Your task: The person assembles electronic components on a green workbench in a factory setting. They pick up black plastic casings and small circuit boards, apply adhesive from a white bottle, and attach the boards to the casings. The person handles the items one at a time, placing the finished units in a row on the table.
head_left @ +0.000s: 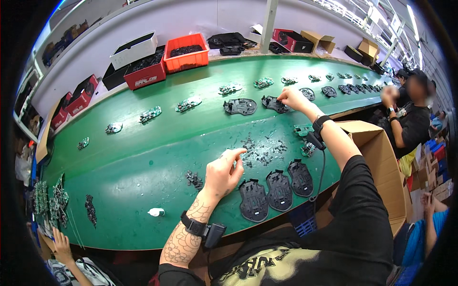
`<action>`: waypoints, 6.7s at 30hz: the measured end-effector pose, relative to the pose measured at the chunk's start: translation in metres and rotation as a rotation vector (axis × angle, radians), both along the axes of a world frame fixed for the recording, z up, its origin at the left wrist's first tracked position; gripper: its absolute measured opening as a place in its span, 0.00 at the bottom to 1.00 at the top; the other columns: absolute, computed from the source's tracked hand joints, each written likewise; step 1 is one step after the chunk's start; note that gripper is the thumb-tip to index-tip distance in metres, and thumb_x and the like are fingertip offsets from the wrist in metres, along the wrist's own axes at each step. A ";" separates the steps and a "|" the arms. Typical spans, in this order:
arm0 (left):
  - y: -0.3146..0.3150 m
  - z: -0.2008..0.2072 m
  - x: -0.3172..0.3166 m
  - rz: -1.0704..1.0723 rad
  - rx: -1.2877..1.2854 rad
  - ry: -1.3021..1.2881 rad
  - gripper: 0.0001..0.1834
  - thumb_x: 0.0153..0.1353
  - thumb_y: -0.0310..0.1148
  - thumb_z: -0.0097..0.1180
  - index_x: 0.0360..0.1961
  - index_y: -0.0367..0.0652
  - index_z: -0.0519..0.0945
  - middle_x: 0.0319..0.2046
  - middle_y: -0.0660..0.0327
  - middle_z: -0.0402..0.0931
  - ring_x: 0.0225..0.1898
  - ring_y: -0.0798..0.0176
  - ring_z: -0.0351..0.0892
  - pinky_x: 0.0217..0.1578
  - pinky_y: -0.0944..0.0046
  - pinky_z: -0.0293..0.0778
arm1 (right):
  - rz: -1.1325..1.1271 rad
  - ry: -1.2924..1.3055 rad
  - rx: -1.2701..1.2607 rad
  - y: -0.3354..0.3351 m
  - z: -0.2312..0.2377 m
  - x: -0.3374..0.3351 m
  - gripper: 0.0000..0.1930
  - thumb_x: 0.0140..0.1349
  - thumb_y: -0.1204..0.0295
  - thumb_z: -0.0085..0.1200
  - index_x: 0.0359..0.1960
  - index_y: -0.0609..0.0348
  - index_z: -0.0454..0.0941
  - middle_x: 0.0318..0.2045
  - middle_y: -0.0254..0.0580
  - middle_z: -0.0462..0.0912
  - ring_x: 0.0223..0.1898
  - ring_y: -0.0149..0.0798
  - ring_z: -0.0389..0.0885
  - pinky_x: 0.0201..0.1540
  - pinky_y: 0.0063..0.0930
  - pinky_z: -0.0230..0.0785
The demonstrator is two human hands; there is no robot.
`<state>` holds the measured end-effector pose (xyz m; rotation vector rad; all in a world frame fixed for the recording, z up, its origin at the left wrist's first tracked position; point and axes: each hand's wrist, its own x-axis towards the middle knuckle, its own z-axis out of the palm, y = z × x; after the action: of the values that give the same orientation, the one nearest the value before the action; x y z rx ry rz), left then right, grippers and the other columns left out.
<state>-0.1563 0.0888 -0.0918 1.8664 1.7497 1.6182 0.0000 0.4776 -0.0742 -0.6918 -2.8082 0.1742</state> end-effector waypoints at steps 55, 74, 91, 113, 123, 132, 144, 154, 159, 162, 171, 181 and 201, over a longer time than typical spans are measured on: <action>-0.038 0.060 0.065 -0.118 -0.021 -0.348 0.40 0.54 0.40 0.64 0.65 0.37 0.63 0.50 0.53 0.74 0.47 0.59 0.75 0.45 0.61 0.73 | -0.023 1.366 -0.706 -0.258 0.045 0.143 0.24 0.72 0.51 0.40 0.42 0.63 0.75 0.33 0.31 0.77 0.37 0.28 0.73 0.44 0.23 0.65; -0.161 0.043 0.100 0.292 0.295 -0.816 0.28 0.57 0.26 0.53 0.61 0.39 0.64 0.38 0.55 0.79 0.35 0.62 0.80 0.42 0.62 0.77 | 0.432 0.629 -0.727 -0.425 0.019 0.053 0.31 0.61 0.68 0.59 0.66 0.63 0.66 0.64 0.55 0.65 0.64 0.52 0.66 0.57 0.38 0.69; -0.487 -0.025 -0.304 1.639 -0.465 0.671 0.48 0.59 0.50 0.63 0.71 0.38 0.51 0.56 0.39 0.72 0.53 0.39 0.75 0.53 0.47 0.72 | -0.197 0.791 -0.627 -0.312 -0.020 0.172 0.11 0.71 0.75 0.47 0.48 0.68 0.78 0.46 0.40 0.79 0.47 0.32 0.78 0.53 0.23 0.68; -0.228 -0.010 0.026 0.669 0.189 0.365 0.10 0.63 0.30 0.48 0.34 0.42 0.83 0.32 0.58 0.82 0.31 0.57 0.80 0.35 0.55 0.76 | 0.177 0.065 -0.383 -0.170 0.049 0.006 0.13 0.54 0.71 0.61 0.40 0.63 0.85 0.32 0.50 0.86 0.34 0.43 0.86 0.41 0.32 0.77; -0.126 -0.001 0.092 0.331 -0.206 0.046 0.21 0.58 0.27 0.58 0.54 0.39 0.77 0.50 0.50 0.76 0.53 0.47 0.74 0.56 0.53 0.70 | 0.557 -0.038 -0.403 -0.248 0.029 -0.069 0.11 0.52 0.70 0.62 0.37 0.59 0.87 0.33 0.49 0.84 0.36 0.48 0.84 0.42 0.37 0.76; -0.070 -0.027 0.091 0.293 -0.272 0.355 0.30 0.57 0.34 0.60 0.62 0.40 0.70 0.57 0.48 0.69 0.61 0.44 0.67 0.63 0.48 0.62 | 0.784 -0.057 -0.391 -0.302 0.014 -0.089 0.07 0.50 0.73 0.62 0.32 0.54 0.88 0.30 0.41 0.82 0.33 0.44 0.83 0.38 0.34 0.76; -0.110 -0.014 0.070 0.500 -0.263 0.238 0.20 0.54 0.32 0.63 0.48 0.41 0.77 0.44 0.54 0.77 0.48 0.48 0.74 0.49 0.51 0.69 | 0.832 -0.101 -0.367 -0.307 0.005 -0.089 0.06 0.48 0.74 0.60 0.27 0.62 0.79 0.29 0.47 0.80 0.34 0.48 0.81 0.38 0.39 0.73; -0.098 -0.002 0.065 0.265 -0.371 -0.067 0.19 0.53 0.32 0.67 0.46 0.41 0.79 0.36 0.57 0.74 0.29 0.60 0.75 0.32 0.64 0.73 | 0.506 0.288 -0.657 -0.298 0.052 0.023 0.12 0.52 0.80 0.54 0.37 0.57 0.86 0.26 0.36 0.77 0.31 0.32 0.74 0.35 0.26 0.67; -0.100 0.007 0.079 0.390 -0.348 -0.309 0.17 0.52 0.31 0.67 0.43 0.39 0.80 0.31 0.62 0.78 0.20 0.72 0.66 0.25 0.70 0.68 | 0.155 0.443 -0.832 -0.312 0.034 0.060 0.07 0.54 0.76 0.61 0.36 0.60 0.86 0.29 0.34 0.85 0.27 0.22 0.76 0.30 0.17 0.68; -0.099 0.013 0.085 0.465 -0.248 -0.200 0.16 0.51 0.29 0.67 0.42 0.39 0.81 0.31 0.62 0.79 0.19 0.73 0.67 0.22 0.71 0.67 | 0.148 0.470 -0.848 -0.321 0.030 0.067 0.07 0.52 0.75 0.66 0.35 0.59 0.87 0.31 0.35 0.86 0.33 0.28 0.81 0.39 0.23 0.71; -0.089 0.029 0.094 0.499 -0.120 0.114 0.16 0.49 0.28 0.68 0.41 0.39 0.82 0.32 0.58 0.80 0.23 0.67 0.76 0.23 0.68 0.73 | 0.182 0.463 -1.372 -0.311 0.013 0.064 0.09 0.56 0.79 0.65 0.38 0.64 0.82 0.42 0.40 0.82 0.41 0.28 0.81 0.48 0.23 0.75; -0.046 0.045 0.078 0.303 -0.143 0.191 0.15 0.51 0.31 0.66 0.41 0.39 0.81 0.35 0.54 0.79 0.31 0.56 0.81 0.30 0.64 0.77 | 0.282 0.332 -1.509 -0.266 0.016 0.061 0.15 0.62 0.74 0.58 0.50 0.63 0.78 0.43 0.39 0.83 0.43 0.29 0.80 0.53 0.27 0.72; 0.103 -0.031 -0.096 0.661 -0.355 0.187 0.25 0.52 0.49 0.66 0.39 0.35 0.81 0.35 0.48 0.78 0.40 0.49 0.78 0.44 0.55 0.74 | -0.053 0.765 -0.849 -0.064 -0.053 0.069 0.10 0.65 0.68 0.56 0.41 0.62 0.82 0.28 0.34 0.84 0.29 0.25 0.79 0.34 0.20 0.69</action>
<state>-0.2524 0.1919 -0.1227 1.3867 2.7232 1.1688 0.0686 0.4135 -0.1276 -0.6476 -1.8974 1.3413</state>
